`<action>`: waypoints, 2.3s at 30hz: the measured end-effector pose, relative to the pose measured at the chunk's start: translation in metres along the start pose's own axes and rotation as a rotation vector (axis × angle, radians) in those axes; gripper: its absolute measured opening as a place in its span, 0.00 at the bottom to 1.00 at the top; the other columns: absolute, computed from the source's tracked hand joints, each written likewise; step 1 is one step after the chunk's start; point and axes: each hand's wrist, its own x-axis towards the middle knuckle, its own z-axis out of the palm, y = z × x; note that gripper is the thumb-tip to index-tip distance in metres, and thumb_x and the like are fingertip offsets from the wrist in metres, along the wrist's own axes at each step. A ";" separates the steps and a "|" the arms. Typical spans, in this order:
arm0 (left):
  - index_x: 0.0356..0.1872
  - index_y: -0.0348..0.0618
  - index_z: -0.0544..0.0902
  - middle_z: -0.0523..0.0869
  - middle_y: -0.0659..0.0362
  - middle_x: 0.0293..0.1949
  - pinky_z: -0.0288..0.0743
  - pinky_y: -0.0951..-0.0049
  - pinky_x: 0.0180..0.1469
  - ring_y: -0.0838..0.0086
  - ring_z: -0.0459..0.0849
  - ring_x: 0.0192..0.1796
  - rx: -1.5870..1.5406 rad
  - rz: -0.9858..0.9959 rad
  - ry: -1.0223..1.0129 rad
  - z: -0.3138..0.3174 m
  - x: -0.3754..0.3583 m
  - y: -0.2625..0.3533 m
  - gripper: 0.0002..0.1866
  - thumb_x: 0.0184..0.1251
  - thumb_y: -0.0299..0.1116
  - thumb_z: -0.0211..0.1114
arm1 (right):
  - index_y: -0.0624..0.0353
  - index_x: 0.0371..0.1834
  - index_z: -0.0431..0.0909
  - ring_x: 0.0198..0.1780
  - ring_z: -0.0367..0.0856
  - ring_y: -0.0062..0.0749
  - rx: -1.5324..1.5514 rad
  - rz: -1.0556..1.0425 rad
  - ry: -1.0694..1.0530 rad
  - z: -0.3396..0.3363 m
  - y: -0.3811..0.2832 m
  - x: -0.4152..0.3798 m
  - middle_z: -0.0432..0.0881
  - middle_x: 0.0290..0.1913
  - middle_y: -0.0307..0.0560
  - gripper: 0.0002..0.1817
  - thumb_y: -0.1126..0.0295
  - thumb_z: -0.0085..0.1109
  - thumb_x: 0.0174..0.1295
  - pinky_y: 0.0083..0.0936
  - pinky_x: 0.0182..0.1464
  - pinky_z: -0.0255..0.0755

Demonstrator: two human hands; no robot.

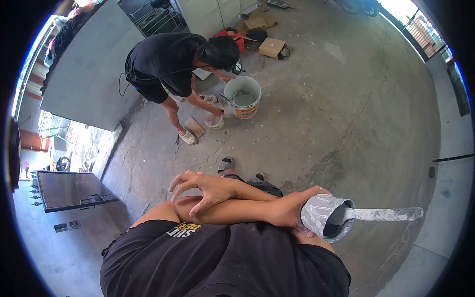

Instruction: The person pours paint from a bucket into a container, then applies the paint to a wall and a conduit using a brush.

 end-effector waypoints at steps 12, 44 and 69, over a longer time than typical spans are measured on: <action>0.71 0.44 0.64 0.82 0.49 0.63 0.68 0.62 0.70 0.59 0.78 0.69 -0.031 0.038 -0.013 -0.001 0.003 0.000 0.50 0.47 0.31 0.87 | 0.44 0.39 0.94 0.71 0.69 0.43 0.077 -0.004 -0.071 -0.002 0.009 -0.005 0.76 0.67 0.47 0.12 0.61 0.82 0.50 0.41 0.69 0.64; 0.69 0.45 0.67 0.82 0.48 0.62 0.74 0.58 0.67 0.52 0.80 0.67 0.114 0.087 -0.011 -0.017 0.009 -0.008 0.44 0.50 0.27 0.82 | 0.45 0.50 0.93 0.70 0.64 0.49 -0.201 -0.090 -0.181 -0.043 0.009 -0.002 0.74 0.70 0.50 0.45 0.31 0.83 0.26 0.52 0.72 0.55; 0.68 0.44 0.66 0.82 0.48 0.62 0.74 0.60 0.66 0.53 0.81 0.67 0.115 0.147 -0.019 -0.021 0.008 -0.005 0.40 0.56 0.27 0.79 | 0.43 0.52 0.92 0.62 0.65 0.44 -0.261 -0.028 -0.070 -0.046 -0.005 0.001 0.75 0.55 0.44 0.34 0.35 0.77 0.45 0.44 0.68 0.54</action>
